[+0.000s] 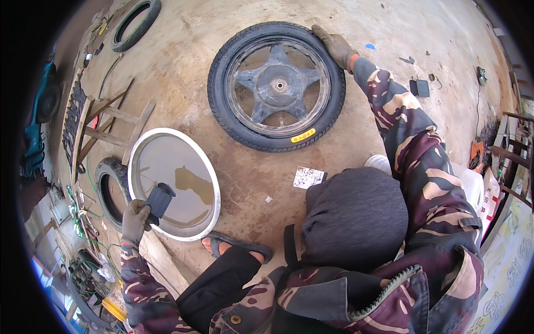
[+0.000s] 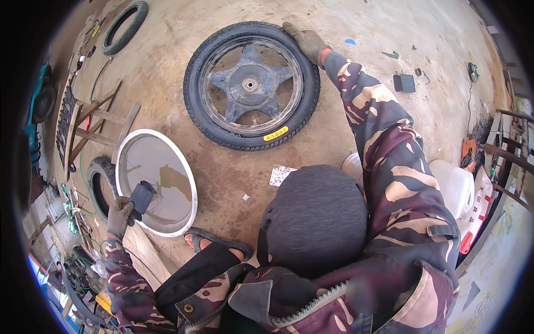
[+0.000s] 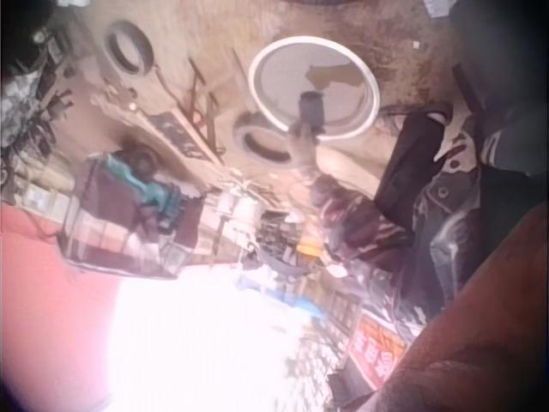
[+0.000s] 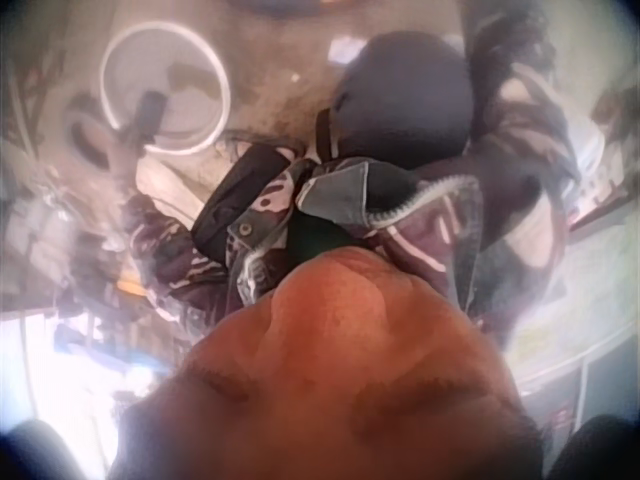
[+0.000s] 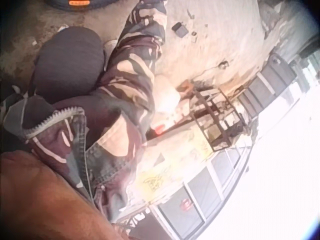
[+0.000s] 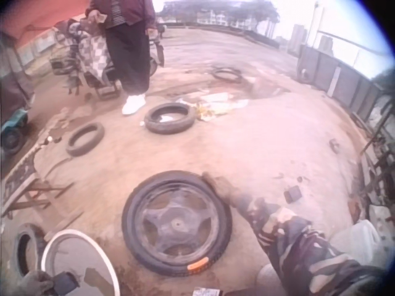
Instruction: The person applies a sealant to a small wheel tire using a brush, then moves to a scooter and adjusts the brake assembly with a wrench and pliers.
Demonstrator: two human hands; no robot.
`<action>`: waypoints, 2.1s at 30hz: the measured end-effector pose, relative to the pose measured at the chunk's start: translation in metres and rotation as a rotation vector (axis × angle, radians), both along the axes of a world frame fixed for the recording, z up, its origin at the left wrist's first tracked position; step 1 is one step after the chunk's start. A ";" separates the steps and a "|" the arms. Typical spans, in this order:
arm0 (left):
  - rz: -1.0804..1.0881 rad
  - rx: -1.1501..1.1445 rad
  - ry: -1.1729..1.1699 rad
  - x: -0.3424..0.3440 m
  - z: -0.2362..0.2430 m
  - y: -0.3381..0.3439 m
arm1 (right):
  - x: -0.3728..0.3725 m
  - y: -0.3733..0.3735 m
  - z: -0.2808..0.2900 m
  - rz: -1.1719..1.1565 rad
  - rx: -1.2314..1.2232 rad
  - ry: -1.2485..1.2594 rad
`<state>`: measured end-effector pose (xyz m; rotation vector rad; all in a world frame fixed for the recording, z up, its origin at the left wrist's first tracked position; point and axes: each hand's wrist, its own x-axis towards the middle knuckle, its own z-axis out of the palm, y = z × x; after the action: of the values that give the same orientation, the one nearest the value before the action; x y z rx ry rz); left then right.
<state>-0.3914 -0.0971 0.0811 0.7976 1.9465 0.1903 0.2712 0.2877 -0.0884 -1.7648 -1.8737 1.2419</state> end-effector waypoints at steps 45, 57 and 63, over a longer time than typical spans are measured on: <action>-0.025 -0.001 -0.025 0.011 0.002 0.013 | -0.005 -0.014 0.013 -0.229 -0.138 0.338; -0.023 -0.029 -0.035 0.014 0.008 0.013 | -0.012 -0.012 0.022 -0.203 -0.111 0.318; -0.018 -0.025 -0.032 0.014 0.008 0.011 | -0.017 -0.014 0.027 -0.233 -0.200 0.332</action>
<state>-0.3777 -0.0860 0.0893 0.7910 1.9073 0.1671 0.2546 0.2739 -0.0617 -1.6856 -1.3619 1.5592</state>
